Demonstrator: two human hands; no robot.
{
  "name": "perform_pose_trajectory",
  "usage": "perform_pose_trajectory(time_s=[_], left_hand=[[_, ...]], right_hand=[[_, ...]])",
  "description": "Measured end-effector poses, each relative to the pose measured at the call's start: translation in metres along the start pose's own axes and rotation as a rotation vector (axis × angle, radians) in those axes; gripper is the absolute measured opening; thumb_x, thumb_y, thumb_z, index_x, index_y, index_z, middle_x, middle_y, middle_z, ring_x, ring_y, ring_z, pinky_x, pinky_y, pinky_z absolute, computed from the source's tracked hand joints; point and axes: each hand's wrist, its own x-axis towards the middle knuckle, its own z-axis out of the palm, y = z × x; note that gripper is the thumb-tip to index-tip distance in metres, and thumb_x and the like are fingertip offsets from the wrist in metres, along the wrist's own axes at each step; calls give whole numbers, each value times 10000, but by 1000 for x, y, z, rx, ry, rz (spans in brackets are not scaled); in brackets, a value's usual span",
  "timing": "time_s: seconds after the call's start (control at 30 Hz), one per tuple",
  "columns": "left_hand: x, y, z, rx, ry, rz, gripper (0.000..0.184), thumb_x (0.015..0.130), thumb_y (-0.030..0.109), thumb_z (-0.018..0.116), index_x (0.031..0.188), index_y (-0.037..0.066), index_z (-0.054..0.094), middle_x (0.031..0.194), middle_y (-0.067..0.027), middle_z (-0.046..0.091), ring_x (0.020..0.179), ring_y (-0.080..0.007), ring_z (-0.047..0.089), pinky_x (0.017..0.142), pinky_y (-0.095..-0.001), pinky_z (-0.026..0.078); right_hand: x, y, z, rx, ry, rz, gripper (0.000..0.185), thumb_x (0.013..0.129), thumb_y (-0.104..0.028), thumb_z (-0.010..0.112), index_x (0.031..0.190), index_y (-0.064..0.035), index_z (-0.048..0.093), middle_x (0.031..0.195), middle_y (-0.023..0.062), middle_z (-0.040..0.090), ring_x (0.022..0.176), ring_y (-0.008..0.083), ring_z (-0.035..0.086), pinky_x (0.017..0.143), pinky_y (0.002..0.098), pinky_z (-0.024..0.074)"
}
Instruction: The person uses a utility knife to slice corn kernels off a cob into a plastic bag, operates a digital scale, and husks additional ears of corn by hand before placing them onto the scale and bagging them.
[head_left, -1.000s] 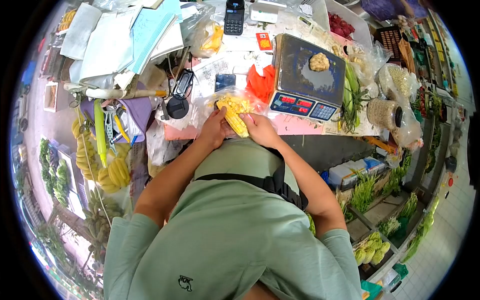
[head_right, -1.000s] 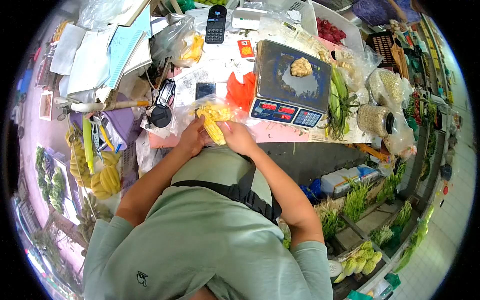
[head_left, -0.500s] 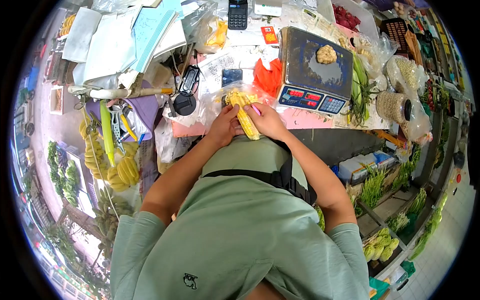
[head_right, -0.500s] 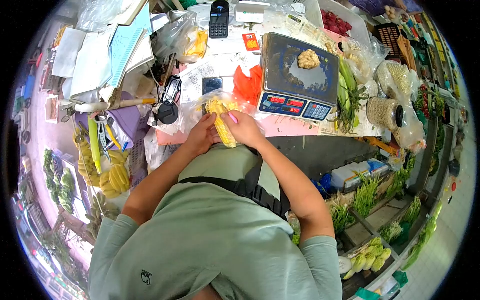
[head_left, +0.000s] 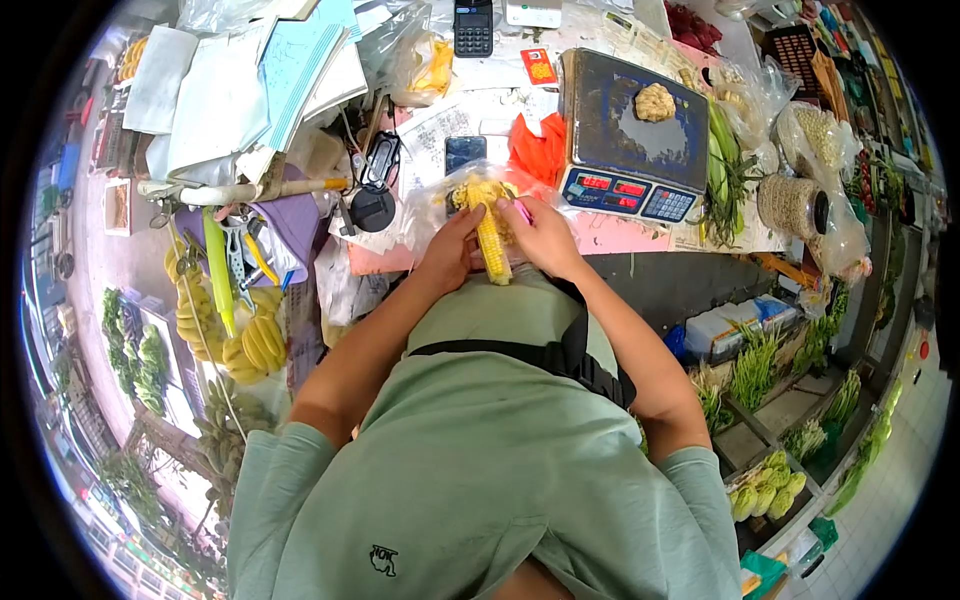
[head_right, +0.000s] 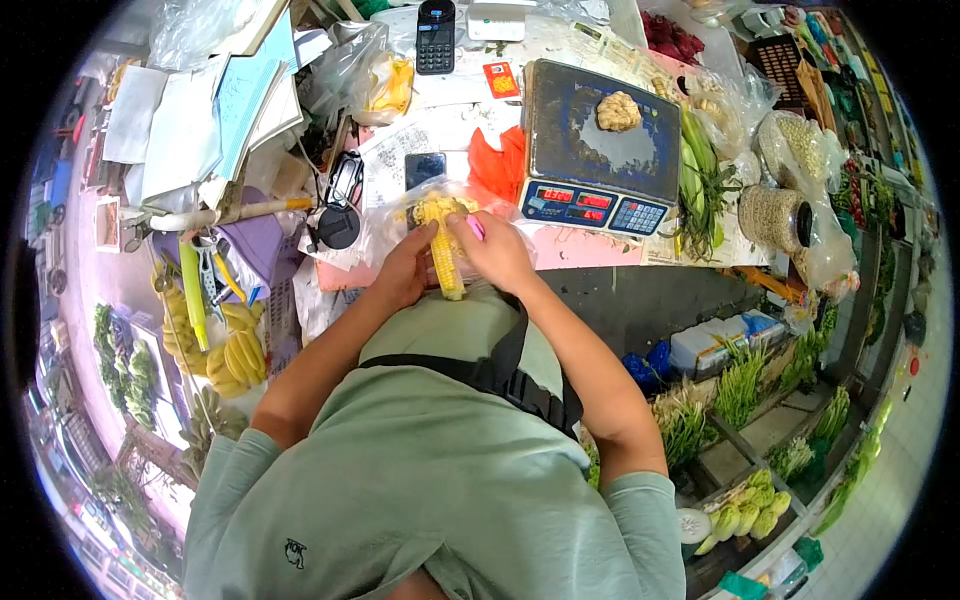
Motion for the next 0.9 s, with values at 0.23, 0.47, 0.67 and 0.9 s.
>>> perform_pose_trajectory(time_s=[0.23,0.47,0.67,0.9], left_hand=[[-10,4,2,34,-12,137,533,1039,393,554,1489,168,374,1135,-75,670,925,-188,664,749,-362,581],[-22,9,-1,54,-6,-9,608,1050,397,508,1571,194,267,1223,-77,652,1008,-234,670,761,-419,583],[-17,4,-11,95,-1,51,548,1062,355,483,1556,193,309,1233,-83,656,1017,-234,686,776,-417,587],[-15,1,-20,4,-2,94,481,1049,268,556,1500,186,408,1230,-68,655,1017,-200,680,788,-400,594]], right_hand=[[1,16,-2,-41,-12,87,507,1035,-448,441,990,-15,699,952,273,692,936,458,653,829,510,498],[5,13,1,-163,-31,38,458,1026,-408,478,999,-15,712,910,267,690,882,455,663,789,501,509],[5,-1,2,-136,-81,34,439,1026,-396,505,1016,-7,708,899,262,692,866,439,671,766,469,512],[12,6,12,-125,-107,43,454,1028,-400,499,1025,4,708,901,257,701,866,416,684,772,451,518]])
